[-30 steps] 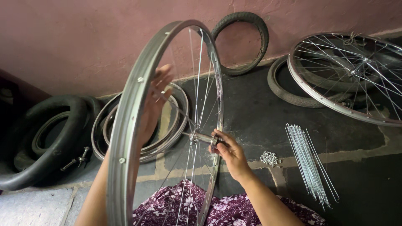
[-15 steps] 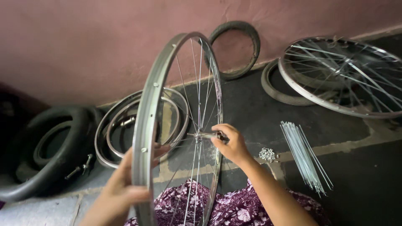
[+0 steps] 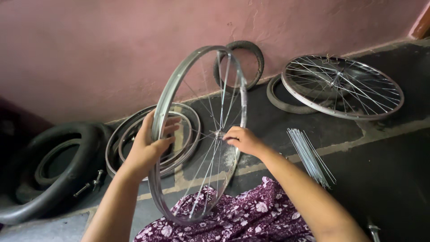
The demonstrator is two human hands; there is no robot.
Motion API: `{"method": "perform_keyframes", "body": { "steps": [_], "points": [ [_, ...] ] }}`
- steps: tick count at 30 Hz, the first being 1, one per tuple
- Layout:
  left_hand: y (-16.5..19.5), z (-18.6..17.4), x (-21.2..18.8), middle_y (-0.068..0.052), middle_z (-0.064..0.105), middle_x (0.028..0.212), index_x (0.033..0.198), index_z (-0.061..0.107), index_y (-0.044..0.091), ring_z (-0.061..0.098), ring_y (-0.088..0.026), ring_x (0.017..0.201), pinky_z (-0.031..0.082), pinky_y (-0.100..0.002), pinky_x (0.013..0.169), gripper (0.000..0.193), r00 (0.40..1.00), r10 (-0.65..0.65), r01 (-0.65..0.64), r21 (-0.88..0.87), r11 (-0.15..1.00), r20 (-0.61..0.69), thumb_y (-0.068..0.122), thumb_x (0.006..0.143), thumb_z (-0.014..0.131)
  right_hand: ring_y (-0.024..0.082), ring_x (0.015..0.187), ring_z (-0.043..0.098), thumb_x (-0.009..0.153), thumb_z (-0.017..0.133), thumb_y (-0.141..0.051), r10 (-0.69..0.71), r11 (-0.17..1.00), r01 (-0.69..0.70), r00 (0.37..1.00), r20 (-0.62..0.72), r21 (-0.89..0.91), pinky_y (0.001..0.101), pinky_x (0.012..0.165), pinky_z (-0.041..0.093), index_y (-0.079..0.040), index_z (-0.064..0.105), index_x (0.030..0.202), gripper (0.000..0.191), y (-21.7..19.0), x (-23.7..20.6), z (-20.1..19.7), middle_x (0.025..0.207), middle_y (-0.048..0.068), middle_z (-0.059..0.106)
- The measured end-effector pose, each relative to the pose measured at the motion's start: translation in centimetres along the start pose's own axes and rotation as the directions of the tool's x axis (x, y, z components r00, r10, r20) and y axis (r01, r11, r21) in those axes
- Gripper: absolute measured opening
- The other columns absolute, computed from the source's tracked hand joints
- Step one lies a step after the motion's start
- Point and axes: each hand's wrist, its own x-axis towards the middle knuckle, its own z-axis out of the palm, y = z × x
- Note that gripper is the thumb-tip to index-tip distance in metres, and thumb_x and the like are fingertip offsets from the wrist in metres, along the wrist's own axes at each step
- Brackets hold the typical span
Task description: The person assembles a bicycle wheel by inserting spokes into the hub and rim, then tightening them with nipples. They rotate the wheel to check alignment and continue adding spokes.
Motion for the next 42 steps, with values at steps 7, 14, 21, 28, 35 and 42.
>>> {"method": "perform_keyframes", "body": {
  "steps": [7,14,21,28,35,42],
  "points": [
    [0.7,-0.7,-0.7,-0.011,0.057,0.141,0.155,0.031,0.016,0.06,-0.03,0.13,0.058,-0.045,0.096,0.089,0.982,-0.078,0.093,-0.083,0.992,0.17,-0.009,0.072,0.053,0.027,0.103,0.059,0.072,0.067,-0.003,-0.13,0.762,0.294,0.942,0.308,-0.577,0.0384,0.091,0.051,-0.007,0.072,0.078,0.009,-4.8,-0.7,0.2,0.101,0.005,0.064],
    [0.4,-0.7,0.4,-0.013,0.058,0.142,0.157,0.027,0.02,0.063,-0.032,0.124,0.059,-0.046,0.092,0.092,0.98,-0.125,0.141,-0.097,0.985,0.157,-0.009,0.073,0.051,0.022,0.102,0.059,0.07,0.069,-0.01,-0.053,0.395,0.452,0.881,0.471,-0.8,0.0359,0.083,0.05,-0.011,0.074,0.066,0.007,-6.1,-1.0,0.7,0.092,0.001,0.063],
    [0.8,-1.9,1.3,-0.016,0.058,0.142,0.157,0.027,0.018,0.065,-0.031,0.122,0.059,-0.044,0.091,0.094,0.981,-0.107,0.128,-0.124,0.984,0.163,-0.009,0.07,0.051,0.013,0.09,0.071,0.089,0.073,-0.014,0.138,0.962,-0.194,0.952,0.274,0.191,0.0272,0.081,0.055,-0.001,0.078,0.098,0.017,-2.3,1.2,-1.5,0.094,0.004,0.076],
    [-0.9,-4.2,3.7,-0.017,0.065,0.136,0.156,0.032,0.015,0.065,-0.03,0.123,0.051,-0.041,0.095,0.091,0.99,-0.045,0.039,0.042,0.998,0.134,-0.004,0.07,0.054,0.008,0.083,0.071,0.097,0.065,-0.018,0.308,0.895,-0.348,0.935,0.179,0.278,0.0227,0.076,0.053,-0.003,0.078,0.107,0.023,-2.7,2.5,-1.3,0.089,0.004,0.08],
    [0.2,-5.2,7.4,-0.02,0.06,0.137,0.154,0.038,0.021,0.058,-0.039,0.123,0.047,-0.049,0.1,0.074,0.974,0.224,-0.109,0.832,0.544,-0.018,0.028,0.085,0.064,0.01,0.086,0.073,0.102,0.061,-0.02,0.306,0.867,-0.373,0.922,0.239,0.331,0.0232,0.079,0.055,-0.002,0.075,0.108,0.024,-2.0,4.1,-1.1,0.09,0.005,0.08],
    [2.5,-1.1,12.3,-0.012,0.066,0.13,0.15,0.046,0.031,0.062,-0.035,0.118,0.05,-0.048,0.096,0.049,0.951,0.257,-0.292,0.782,0.55,0.174,0.043,0.103,0.045,0.012,0.087,0.072,0.103,0.059,-0.015,0.338,0.744,-0.407,0.913,0.226,0.53,0.0265,0.082,0.059,0.0,0.071,0.118,0.025,-1.7,2.6,0.1,0.093,0.005,0.076]
  ]
}}
